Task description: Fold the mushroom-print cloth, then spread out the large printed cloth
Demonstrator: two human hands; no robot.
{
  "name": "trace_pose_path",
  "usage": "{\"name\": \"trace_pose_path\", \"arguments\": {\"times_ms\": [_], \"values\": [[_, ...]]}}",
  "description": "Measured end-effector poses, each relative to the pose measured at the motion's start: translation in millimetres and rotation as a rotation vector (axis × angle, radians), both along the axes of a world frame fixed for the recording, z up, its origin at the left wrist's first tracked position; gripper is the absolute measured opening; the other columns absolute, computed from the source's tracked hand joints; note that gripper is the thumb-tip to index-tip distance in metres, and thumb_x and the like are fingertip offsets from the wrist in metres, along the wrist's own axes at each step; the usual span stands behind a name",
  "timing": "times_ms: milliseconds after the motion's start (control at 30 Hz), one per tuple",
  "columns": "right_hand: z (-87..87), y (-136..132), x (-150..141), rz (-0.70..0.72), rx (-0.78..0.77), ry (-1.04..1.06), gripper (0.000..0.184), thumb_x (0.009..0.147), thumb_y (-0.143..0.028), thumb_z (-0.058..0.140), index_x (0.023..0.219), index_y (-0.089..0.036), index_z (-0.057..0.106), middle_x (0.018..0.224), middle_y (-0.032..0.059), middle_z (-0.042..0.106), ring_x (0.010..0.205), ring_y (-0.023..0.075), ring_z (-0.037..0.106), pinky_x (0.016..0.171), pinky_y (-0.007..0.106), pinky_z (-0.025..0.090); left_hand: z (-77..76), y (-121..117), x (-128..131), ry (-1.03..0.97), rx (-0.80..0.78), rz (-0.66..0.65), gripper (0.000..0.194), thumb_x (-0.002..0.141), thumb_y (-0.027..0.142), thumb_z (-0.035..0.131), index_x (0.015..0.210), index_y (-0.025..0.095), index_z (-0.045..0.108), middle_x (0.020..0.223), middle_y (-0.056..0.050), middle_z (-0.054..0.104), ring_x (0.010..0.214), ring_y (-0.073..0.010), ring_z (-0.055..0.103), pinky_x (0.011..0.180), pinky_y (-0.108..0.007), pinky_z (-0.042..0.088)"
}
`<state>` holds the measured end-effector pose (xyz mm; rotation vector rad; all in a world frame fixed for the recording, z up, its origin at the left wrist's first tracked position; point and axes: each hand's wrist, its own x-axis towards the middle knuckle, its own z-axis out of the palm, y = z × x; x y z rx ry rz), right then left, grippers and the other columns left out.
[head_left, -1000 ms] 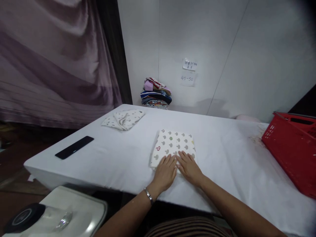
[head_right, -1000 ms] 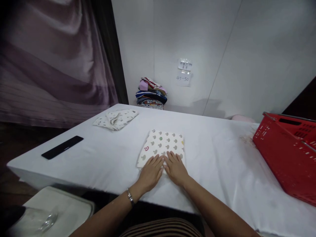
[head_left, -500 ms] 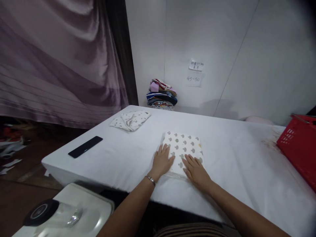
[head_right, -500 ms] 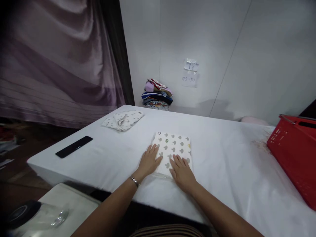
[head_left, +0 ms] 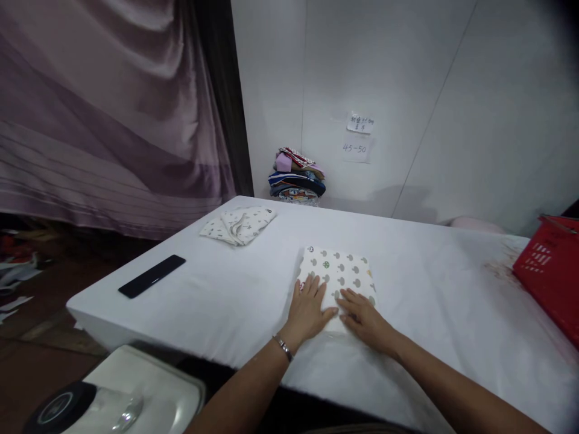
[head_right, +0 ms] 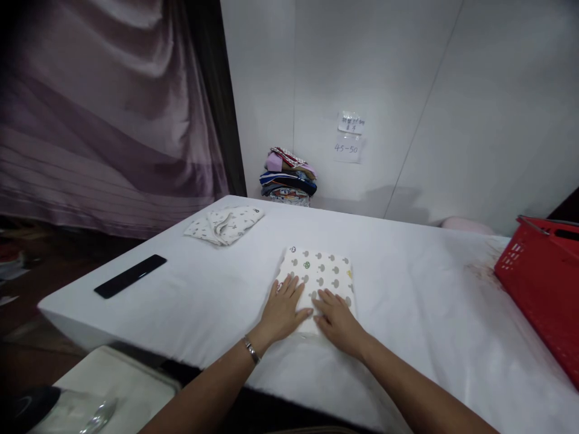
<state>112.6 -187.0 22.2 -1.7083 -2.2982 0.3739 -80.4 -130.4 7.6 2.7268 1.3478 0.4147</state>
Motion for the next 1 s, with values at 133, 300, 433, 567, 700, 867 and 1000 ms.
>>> {"name": "trace_pose_path", "arguments": {"times_ms": [133, 300, 433, 567, 700, 867, 1000], "values": [[21.4, 51, -4, -0.053, 0.092, 0.047, 0.047, 0.092, -0.03, 0.037, 0.135, -0.017, 0.048, 0.148, 0.0099, 0.035, 0.139, 0.0254, 0.024, 0.112, 0.047, 0.022, 4.0, 1, -1, -0.016, -0.064, -0.009, 0.085, 0.079, 0.076, 0.03, 0.145, 0.022, 0.029, 0.154, -0.008, 0.021, 0.143, -0.0286, 0.006, 0.115, -0.055, 0.006], [26.4, 130, -20, -0.007, 0.069, -0.055, 0.054, 0.094, -0.039, 0.034, 0.143, -0.017, 0.036, 0.152, 0.011, 0.026, 0.141, 0.026, 0.015, 0.113, 0.047, 0.015, 9.1, 1, -2, 0.0, -0.134, -0.022, 0.095, 0.072, 0.08, 0.037, 0.147, 0.022, 0.024, 0.155, -0.009, 0.016, 0.143, -0.03, 0.004, 0.114, -0.056, 0.004], [12.2, 162, -24, 0.025, -0.042, -0.171, 0.064, 0.094, -0.055, 0.027, 0.147, -0.019, 0.025, 0.154, 0.0093, 0.017, 0.142, 0.0265, 0.009, 0.112, 0.05, 0.01, 8.8, 0, -3, 0.009, -0.14, -0.025, 0.098, 0.07, 0.082, 0.04, 0.146, 0.021, 0.029, 0.155, -0.01, 0.015, 0.144, -0.03, 0.002, 0.115, -0.056, 0.002], [3.5, 169, -21, 0.018, -0.07, -0.194, 0.067, 0.093, -0.06, 0.021, 0.149, -0.021, 0.022, 0.155, 0.0077, 0.015, 0.142, 0.0255, 0.01, 0.113, 0.048, 0.009, 9.6, -1, -3, -0.011, -0.148, -0.022, 0.098, 0.07, 0.083, 0.038, 0.145, 0.022, 0.029, 0.155, -0.01, 0.017, 0.144, -0.0293, 0.001, 0.115, -0.055, 0.001], [10.6, 173, -29, 0.004, -0.119, -0.178, 0.071, 0.092, -0.062, 0.021, 0.148, -0.019, 0.023, 0.155, 0.0097, 0.013, 0.142, 0.0271, 0.007, 0.112, 0.051, 0.008, 9.6, -1, -3, -0.02, -0.167, -0.028, 0.097, 0.069, 0.083, 0.039, 0.146, 0.023, 0.028, 0.155, -0.009, 0.015, 0.144, -0.0283, 0.0, 0.115, -0.055, 0.001], [5.4, 184, -50, 0.067, -0.077, -0.136, 0.072, 0.093, -0.061, 0.018, 0.149, -0.015, 0.021, 0.155, 0.0099, 0.012, 0.143, 0.023, 0.006, 0.113, 0.047, 0.006, 6.0, 0, -4, -0.012, -0.181, -0.022, 0.096, 0.07, 0.081, 0.04, 0.146, 0.025, 0.026, 0.156, -0.008, 0.009, 0.144, -0.028, 0.0, 0.116, -0.055, 0.0], [-6.1, 187, -51, 0.073, -0.062, -0.107, 0.072, 0.092, -0.062, 0.017, 0.149, -0.017, 0.02, 0.155, 0.0094, 0.013, 0.142, 0.023, 0.008, 0.113, 0.047, 0.007, 3.9, 2, -3, -0.008, -0.166, -0.018, 0.097, 0.069, 0.082, 0.039, 0.146, 0.024, 0.027, 0.156, -0.008, 0.01, 0.144, -0.0288, 0.0, 0.116, -0.055, 0.002]]}}
